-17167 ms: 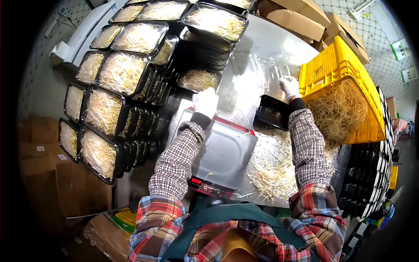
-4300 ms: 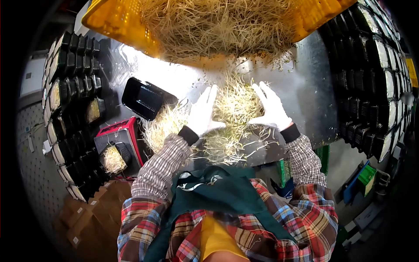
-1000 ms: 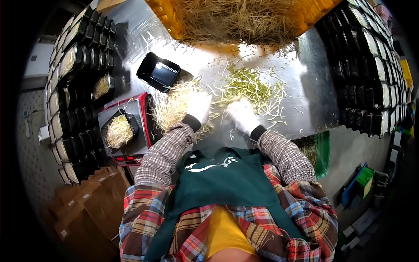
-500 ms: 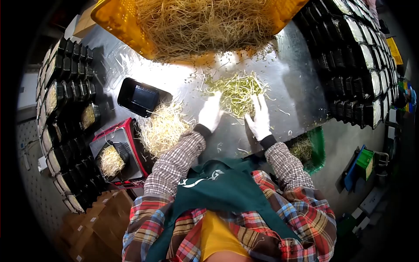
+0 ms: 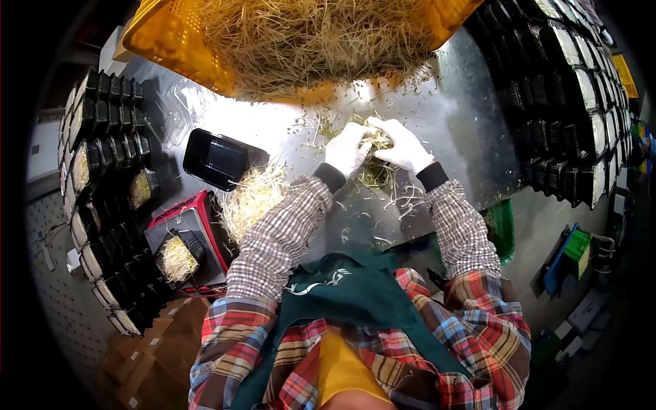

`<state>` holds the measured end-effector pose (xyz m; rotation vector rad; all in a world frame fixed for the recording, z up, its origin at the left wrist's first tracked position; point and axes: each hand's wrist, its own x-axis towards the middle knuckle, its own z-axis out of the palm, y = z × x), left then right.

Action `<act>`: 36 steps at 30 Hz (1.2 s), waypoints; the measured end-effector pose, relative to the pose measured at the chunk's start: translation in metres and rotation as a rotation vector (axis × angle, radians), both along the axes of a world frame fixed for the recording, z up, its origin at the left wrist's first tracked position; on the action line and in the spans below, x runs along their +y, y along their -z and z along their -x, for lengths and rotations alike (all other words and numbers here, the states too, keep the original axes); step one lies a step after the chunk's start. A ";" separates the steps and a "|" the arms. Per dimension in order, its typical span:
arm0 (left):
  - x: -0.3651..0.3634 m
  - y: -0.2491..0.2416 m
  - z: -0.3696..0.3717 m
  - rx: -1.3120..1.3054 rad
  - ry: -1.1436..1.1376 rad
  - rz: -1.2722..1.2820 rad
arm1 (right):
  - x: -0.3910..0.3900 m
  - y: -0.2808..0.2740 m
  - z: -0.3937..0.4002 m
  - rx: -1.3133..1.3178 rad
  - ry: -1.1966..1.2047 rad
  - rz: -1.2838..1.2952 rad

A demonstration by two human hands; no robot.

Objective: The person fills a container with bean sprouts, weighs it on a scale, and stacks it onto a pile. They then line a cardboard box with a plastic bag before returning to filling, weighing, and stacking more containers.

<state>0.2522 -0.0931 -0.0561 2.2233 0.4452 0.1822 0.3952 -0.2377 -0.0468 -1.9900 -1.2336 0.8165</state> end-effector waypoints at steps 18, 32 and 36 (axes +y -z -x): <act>0.015 -0.012 0.049 -0.045 -0.012 -0.078 | -0.009 -0.016 0.005 -0.269 -0.171 -0.084; -0.008 -0.031 0.075 0.195 0.058 -0.182 | -0.058 -0.025 0.041 -0.301 0.065 -0.069; -0.025 -0.028 0.068 0.277 0.089 -0.245 | -0.060 -0.006 0.058 -0.356 0.118 0.033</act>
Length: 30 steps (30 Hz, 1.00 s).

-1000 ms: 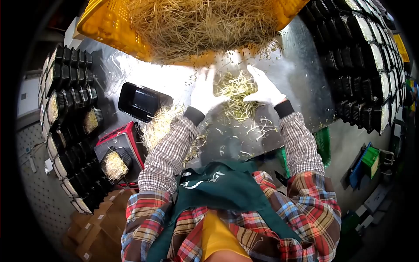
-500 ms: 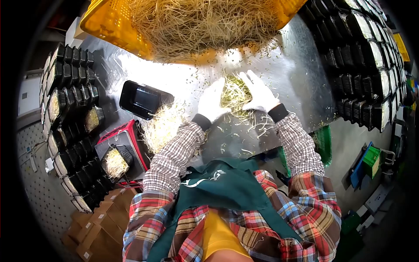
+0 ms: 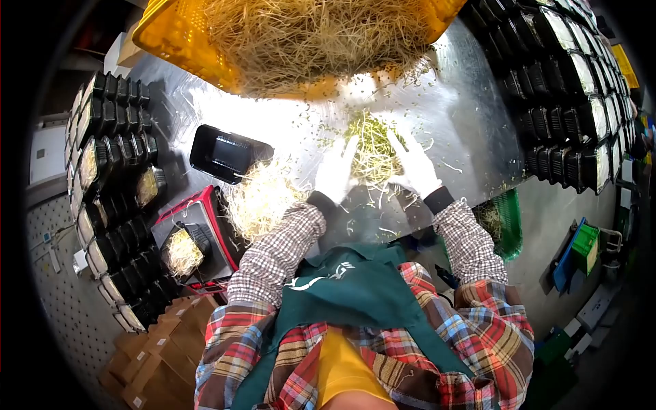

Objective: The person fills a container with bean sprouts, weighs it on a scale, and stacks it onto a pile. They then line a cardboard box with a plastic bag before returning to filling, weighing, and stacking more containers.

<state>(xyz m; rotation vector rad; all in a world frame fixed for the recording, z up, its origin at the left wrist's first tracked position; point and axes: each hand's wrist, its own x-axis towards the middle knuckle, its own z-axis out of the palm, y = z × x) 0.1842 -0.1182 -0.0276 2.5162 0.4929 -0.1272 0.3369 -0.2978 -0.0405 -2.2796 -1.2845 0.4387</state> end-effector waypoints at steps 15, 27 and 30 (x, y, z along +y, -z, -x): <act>-0.016 0.004 0.061 -0.010 -0.004 -0.121 | -0.075 -0.003 0.037 -0.081 0.084 0.217; -0.018 -0.019 0.060 -0.543 -0.167 0.911 | 0.035 -0.021 0.120 0.361 0.071 -0.482; 0.048 -0.034 0.124 -0.132 -0.060 0.155 | 0.051 -0.051 0.146 0.609 -0.090 -0.374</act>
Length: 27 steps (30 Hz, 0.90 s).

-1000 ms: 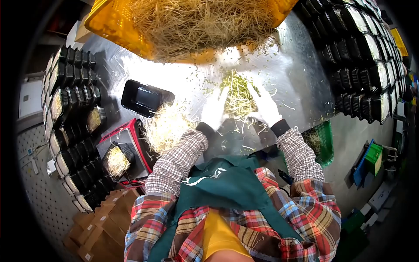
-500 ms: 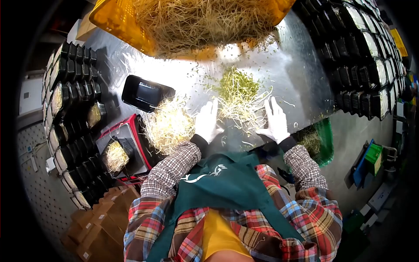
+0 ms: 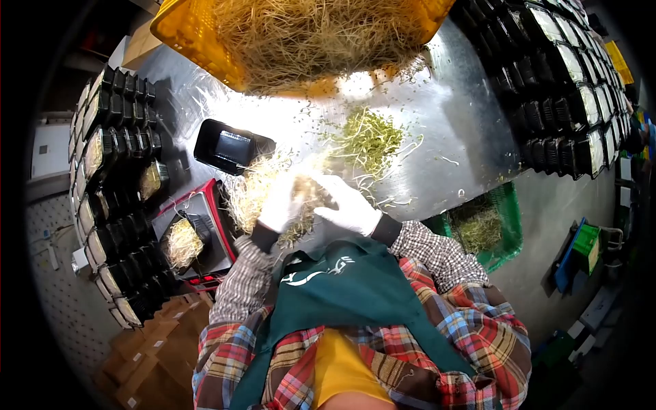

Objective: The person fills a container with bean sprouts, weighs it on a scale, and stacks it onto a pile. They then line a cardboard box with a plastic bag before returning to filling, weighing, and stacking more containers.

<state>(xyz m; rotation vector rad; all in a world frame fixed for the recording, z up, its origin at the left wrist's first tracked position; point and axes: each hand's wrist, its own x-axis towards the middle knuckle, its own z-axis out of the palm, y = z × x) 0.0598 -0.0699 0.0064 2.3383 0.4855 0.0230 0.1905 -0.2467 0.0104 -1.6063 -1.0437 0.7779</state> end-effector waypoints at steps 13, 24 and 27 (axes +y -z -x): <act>-0.050 -0.029 -0.016 -0.083 0.084 -0.142 | 0.090 0.113 -0.085 -0.953 0.238 0.707; -0.030 -0.008 0.036 0.069 0.154 -0.017 | -0.264 0.106 -0.152 -1.118 1.093 1.238; -0.040 -0.010 0.041 0.077 0.051 0.069 | -0.262 0.100 -0.123 -1.069 1.171 0.985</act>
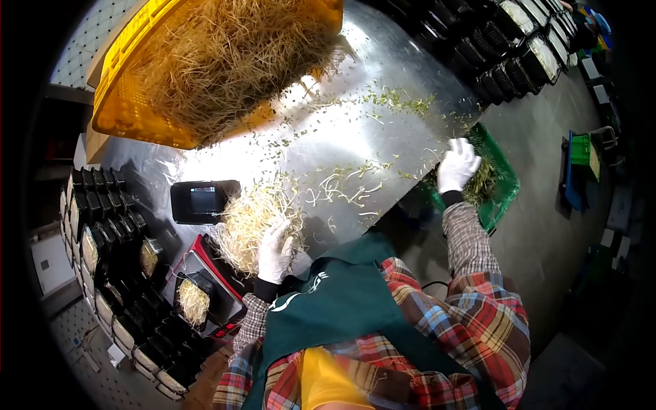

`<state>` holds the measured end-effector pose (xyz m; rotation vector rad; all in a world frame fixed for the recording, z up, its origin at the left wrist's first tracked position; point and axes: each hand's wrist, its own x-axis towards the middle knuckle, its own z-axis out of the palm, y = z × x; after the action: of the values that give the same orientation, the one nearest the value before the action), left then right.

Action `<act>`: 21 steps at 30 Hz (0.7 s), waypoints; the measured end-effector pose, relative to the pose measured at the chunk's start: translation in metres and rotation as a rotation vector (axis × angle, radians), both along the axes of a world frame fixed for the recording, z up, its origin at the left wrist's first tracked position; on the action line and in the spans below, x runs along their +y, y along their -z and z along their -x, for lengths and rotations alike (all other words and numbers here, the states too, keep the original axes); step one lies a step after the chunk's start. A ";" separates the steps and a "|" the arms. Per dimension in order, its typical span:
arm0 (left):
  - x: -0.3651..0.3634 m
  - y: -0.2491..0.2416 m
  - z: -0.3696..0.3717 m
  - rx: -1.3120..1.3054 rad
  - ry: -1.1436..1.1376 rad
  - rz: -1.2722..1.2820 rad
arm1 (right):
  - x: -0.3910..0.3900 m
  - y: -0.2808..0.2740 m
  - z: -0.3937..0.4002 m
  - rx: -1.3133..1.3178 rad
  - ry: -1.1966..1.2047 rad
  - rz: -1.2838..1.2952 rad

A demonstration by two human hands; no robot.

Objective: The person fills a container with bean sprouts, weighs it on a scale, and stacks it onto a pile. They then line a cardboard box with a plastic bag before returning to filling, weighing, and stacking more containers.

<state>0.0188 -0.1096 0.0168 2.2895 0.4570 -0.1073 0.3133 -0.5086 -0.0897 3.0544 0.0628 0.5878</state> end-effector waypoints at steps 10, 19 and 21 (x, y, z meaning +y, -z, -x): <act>-0.005 -0.015 -0.012 -0.253 -0.187 -0.007 | 0.237 0.013 0.118 0.371 -0.931 -0.284; 0.036 0.025 0.067 -0.294 -0.658 -0.203 | -0.032 0.001 0.000 -0.137 0.147 0.073; 0.035 0.040 0.072 -0.205 -0.703 -0.353 | -0.001 0.002 -0.018 -0.092 -0.029 -0.239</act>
<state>-0.0529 -0.0745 -0.0233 2.2966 1.2105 0.5911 0.3313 -0.5092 -0.0917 3.2543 0.0369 0.7920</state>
